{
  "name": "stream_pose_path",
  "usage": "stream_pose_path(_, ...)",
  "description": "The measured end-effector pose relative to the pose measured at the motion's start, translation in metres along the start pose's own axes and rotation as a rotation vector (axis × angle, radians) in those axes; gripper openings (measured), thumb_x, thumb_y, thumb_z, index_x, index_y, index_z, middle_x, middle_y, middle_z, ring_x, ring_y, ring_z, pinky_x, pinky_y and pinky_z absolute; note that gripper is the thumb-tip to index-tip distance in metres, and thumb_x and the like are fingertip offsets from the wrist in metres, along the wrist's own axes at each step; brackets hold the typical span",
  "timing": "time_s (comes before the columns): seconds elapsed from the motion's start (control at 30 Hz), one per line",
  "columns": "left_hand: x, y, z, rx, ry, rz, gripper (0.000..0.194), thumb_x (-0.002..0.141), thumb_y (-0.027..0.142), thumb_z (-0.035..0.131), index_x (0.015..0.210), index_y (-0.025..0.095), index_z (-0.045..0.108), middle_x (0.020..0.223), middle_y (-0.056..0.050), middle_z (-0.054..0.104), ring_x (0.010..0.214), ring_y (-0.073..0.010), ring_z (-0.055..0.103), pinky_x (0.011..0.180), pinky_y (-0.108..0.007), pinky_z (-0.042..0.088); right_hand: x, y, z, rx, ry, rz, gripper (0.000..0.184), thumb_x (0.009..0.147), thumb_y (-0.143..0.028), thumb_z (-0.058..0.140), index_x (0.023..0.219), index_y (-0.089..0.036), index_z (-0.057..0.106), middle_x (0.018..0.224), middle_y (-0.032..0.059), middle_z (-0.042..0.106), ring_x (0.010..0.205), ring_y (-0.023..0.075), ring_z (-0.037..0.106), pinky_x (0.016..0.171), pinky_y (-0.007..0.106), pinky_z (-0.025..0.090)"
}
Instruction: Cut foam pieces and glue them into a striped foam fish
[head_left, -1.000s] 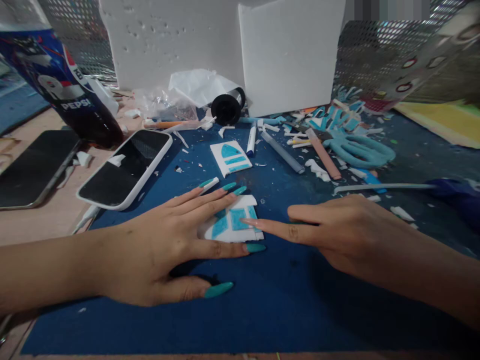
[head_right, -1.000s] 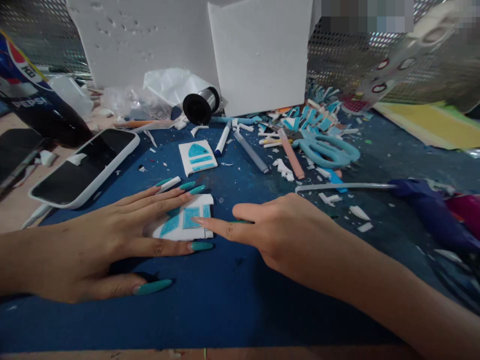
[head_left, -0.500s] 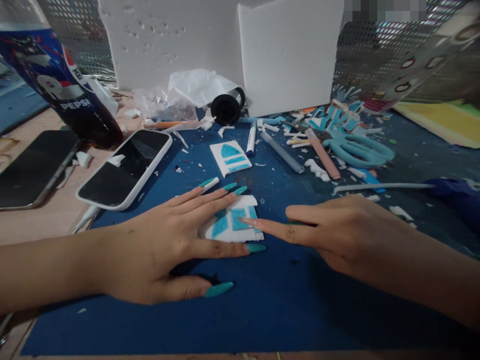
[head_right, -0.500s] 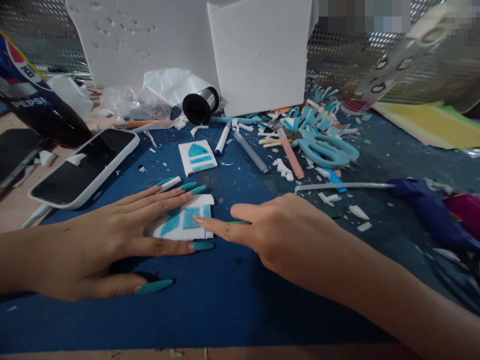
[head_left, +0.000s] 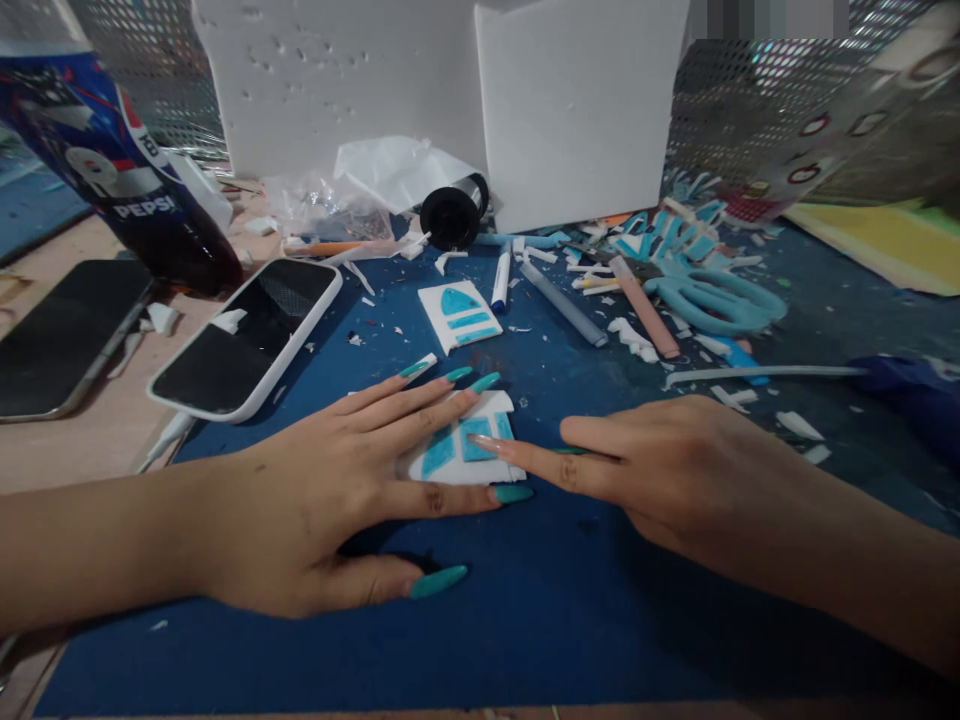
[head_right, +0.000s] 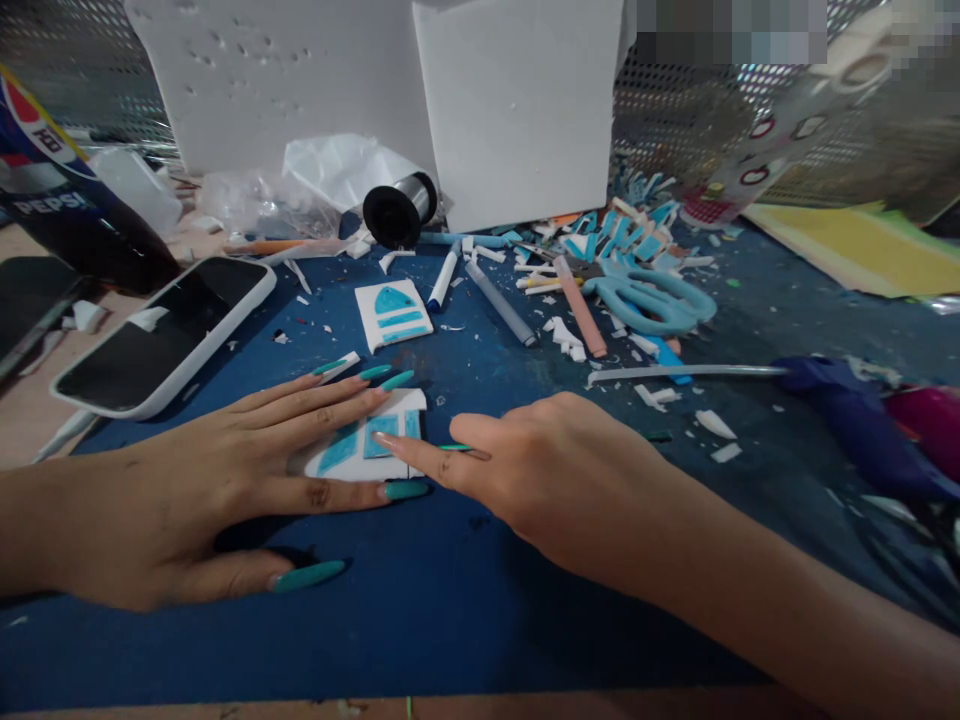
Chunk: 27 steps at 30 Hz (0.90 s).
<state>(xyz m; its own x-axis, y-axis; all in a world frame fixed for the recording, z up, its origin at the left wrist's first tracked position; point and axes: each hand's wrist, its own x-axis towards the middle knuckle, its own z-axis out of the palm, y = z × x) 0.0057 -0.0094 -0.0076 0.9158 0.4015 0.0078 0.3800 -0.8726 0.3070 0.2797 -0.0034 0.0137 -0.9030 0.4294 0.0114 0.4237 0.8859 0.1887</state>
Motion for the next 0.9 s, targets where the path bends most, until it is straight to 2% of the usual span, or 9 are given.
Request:
stream_pose_path(0.1,-0.0007,0.0006,0.0001,0.000,-0.002,-0.008,0.061,0.087,0.047,0.050,0.143,0.034,0.030,0.155,-0.011,0.007,0.138,-0.0407,0.015,0.105,-0.067,0.020,0.0008,-0.0003,-0.0004,-0.043,-0.009,-0.019,0.073,0.072,0.006,0.033,0.137,-0.026,0.044,0.068,-0.0015,0.058,0.042,0.0100,0.040,0.044,0.027,0.019)
stream_pose_path(0.4,-0.0011,0.0019,0.0009,-0.011,-0.008,-0.038,0.060,0.085,0.048,0.053,0.141,0.034,0.035,0.156,-0.008,0.006,0.138,-0.0408,0.018,0.106,-0.066,0.019,-0.0019,0.0029,0.0010,-0.061,-0.013,0.002,0.072,0.077,0.003,0.034,0.140,-0.031,0.038,0.069,-0.0026,0.058,0.044,0.0104,0.042,0.045,0.028,0.020)
stream_pose_path(0.63,-0.0002,0.0016,0.0010,-0.048,-0.002,-0.038,0.060,0.084,0.047,0.054,0.140,0.034,0.037,0.156,-0.007,0.006,0.138,-0.0408,0.019,0.105,-0.065,0.022,-0.0033,0.0067,0.0015,-0.037,-0.060,-0.006,0.079,0.072,0.005,0.032,0.141,-0.033,0.036,0.067,-0.0035,0.055,0.043,0.0099,0.039,0.044,0.027,0.019)
stream_pose_path(0.9,0.0011,0.0001,-0.0002,-0.013,-0.003,-0.002,0.063,0.083,0.046,0.056,0.141,0.034,0.035,0.156,-0.005,0.005,0.140,-0.0388,0.011,0.108,-0.064,0.011,-0.0002,0.0041,0.0013,0.020,-0.068,0.005,0.082,0.068,0.006,0.035,0.139,-0.033,0.039,0.072,-0.0022,0.060,0.045,0.0103,0.044,0.045,0.027,0.020)
